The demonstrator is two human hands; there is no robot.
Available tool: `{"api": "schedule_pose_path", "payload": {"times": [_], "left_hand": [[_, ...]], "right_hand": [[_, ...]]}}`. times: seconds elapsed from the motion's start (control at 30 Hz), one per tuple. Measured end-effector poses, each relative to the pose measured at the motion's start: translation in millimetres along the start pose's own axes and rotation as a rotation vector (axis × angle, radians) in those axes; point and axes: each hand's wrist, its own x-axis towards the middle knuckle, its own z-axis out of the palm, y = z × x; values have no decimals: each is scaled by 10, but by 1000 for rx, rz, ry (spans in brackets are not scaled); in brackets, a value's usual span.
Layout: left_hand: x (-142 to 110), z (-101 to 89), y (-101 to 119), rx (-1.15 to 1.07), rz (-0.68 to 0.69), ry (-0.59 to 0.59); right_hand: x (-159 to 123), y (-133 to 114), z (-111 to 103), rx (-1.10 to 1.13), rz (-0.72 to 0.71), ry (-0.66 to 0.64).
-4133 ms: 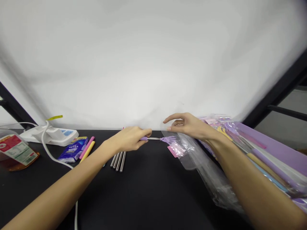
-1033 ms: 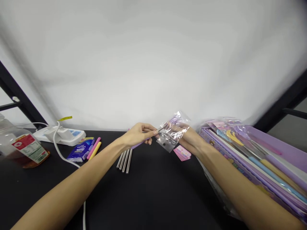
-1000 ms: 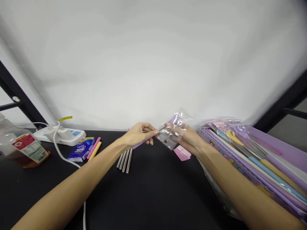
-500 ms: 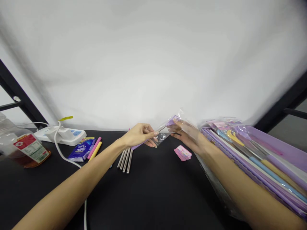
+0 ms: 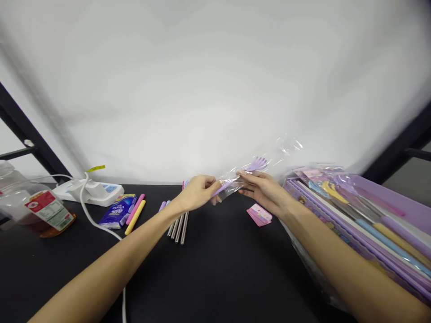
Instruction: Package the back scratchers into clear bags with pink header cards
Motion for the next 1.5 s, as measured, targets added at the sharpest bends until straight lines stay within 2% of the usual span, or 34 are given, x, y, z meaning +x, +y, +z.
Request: {"api": "schedule_pose_path", "payload": {"times": [0.1, 0.17, 0.33, 0.53, 0.7, 0.8, 0.87, 1.07, 1.17, 1.37, 1.5], "left_hand": [[-8, -24, 10, -211, -20, -175], [-9, -39, 3, -298, -39, -231], [-3, -4, -18, -227, -64, -65], [-8, -58, -56, -368, -56, -238], [-12, 30, -63, -271, -111, -156], [-28, 89, -49, -181, -107, -150], [-46, 66, -41, -142, -77, -152], [-83, -158, -20, -117, 117, -261], [-69, -138, -5, -78, 183, -249], [-50, 8, -24, -299, 55, -157], [-58, 3, -51, -252, -20, -205]], "right_hand": [[6, -16, -27, 8, -17, 51], [4, -23, -37, -5, -15, 61], [0, 11, 4, -6, 25, -30], [-5, -8, -20, 8, -2, -32], [-48, -32, -9, -19, 50, -97], [-55, -36, 8, -10, 65, -103], [-47, -48, -1, 4, 89, -93], [-35, -100, -77, 54, 138, -80], [-57, -88, -62, 42, 168, -120], [-109, -37, 10, -65, 101, -239], [-131, -49, 49, -199, 82, -287]]}}
